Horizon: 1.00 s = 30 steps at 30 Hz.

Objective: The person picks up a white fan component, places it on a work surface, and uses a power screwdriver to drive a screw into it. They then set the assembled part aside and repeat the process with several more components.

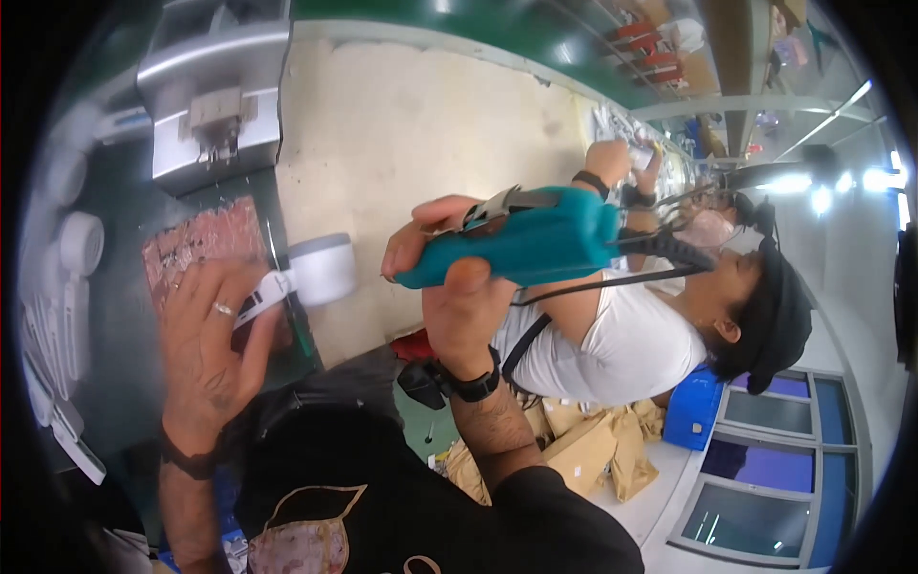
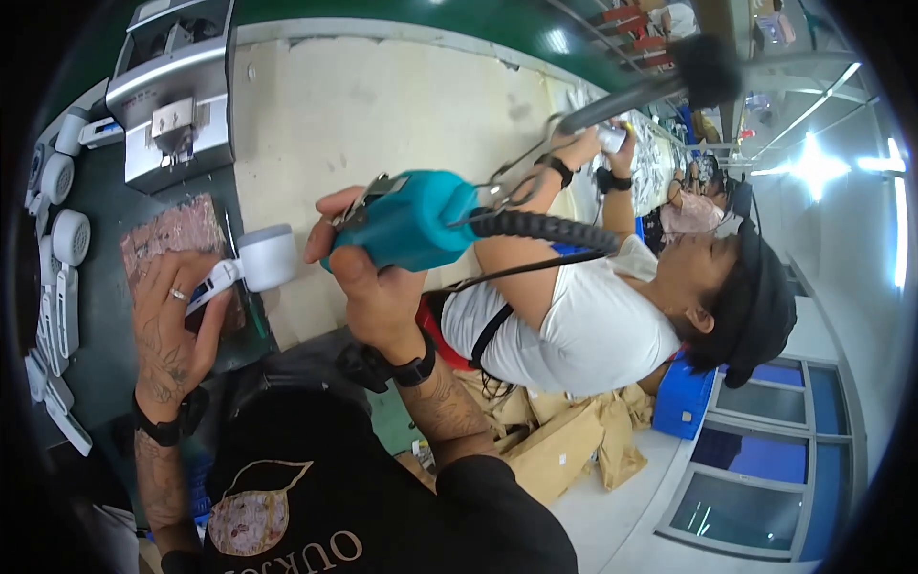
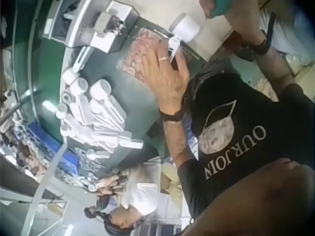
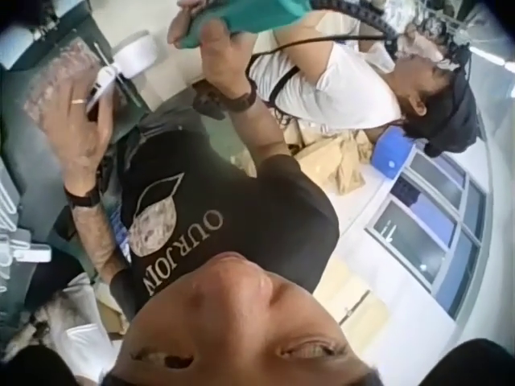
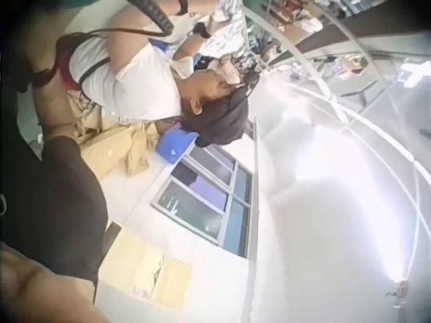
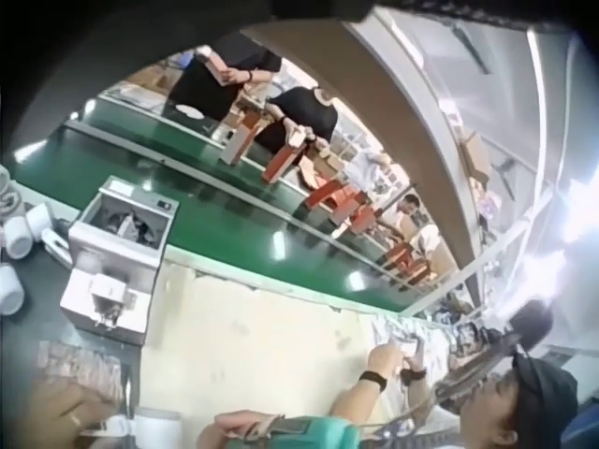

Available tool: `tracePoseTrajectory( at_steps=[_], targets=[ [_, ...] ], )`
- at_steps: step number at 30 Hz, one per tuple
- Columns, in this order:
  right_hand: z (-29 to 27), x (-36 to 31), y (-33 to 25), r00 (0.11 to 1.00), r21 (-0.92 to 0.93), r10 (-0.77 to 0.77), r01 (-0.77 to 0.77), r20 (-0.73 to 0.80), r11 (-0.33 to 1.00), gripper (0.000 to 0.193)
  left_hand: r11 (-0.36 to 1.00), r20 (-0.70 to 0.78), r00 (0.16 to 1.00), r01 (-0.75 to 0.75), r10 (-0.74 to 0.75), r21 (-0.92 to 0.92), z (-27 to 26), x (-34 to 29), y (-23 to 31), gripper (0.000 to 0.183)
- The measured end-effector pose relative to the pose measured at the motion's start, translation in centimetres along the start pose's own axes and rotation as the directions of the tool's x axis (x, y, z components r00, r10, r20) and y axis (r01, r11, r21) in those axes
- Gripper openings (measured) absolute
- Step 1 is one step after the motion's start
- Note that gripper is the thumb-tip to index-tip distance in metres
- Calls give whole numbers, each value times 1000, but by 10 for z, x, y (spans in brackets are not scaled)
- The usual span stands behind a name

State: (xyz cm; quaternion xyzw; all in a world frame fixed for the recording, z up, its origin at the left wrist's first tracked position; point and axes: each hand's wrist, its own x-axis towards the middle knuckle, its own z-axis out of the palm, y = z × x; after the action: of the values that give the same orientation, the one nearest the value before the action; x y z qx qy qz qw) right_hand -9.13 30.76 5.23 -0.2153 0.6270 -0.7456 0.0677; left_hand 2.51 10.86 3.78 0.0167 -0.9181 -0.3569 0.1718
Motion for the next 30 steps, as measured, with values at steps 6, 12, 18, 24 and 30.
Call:
tracePoseTrajectory(
  at_steps=[6, 12, 18, 24, 30],
  targets=[
    [22, -16, -19, 999, -32, 42, -43, -4, 999, 79, 999, -37, 999, -30, 30, 16, 4, -5, -12, 27],
    [34, -35, -19, 992, 120, 104, -94, -75, 988, 78, 993, -141, 984, -116, 109, -36, 7, -9, -23, 27],
    [56, -13, -26, 995, 341, -61, 32, 74, 940, 82, 996, -62, 998, -27, 22, -88, -1, -5, -20, 24],
    [98, 37, -18, 979, 142, -161, 143, 123, 979, 71, 1000, -27, 1000, 17, -16, 24, -18, 2, -35, 29],
    [136, 93, 1, 937, 122, -321, 305, 139, 944, 56, 997, -106, 994, -15, 23, 81, -12, -8, -40, 41]
  ],
)
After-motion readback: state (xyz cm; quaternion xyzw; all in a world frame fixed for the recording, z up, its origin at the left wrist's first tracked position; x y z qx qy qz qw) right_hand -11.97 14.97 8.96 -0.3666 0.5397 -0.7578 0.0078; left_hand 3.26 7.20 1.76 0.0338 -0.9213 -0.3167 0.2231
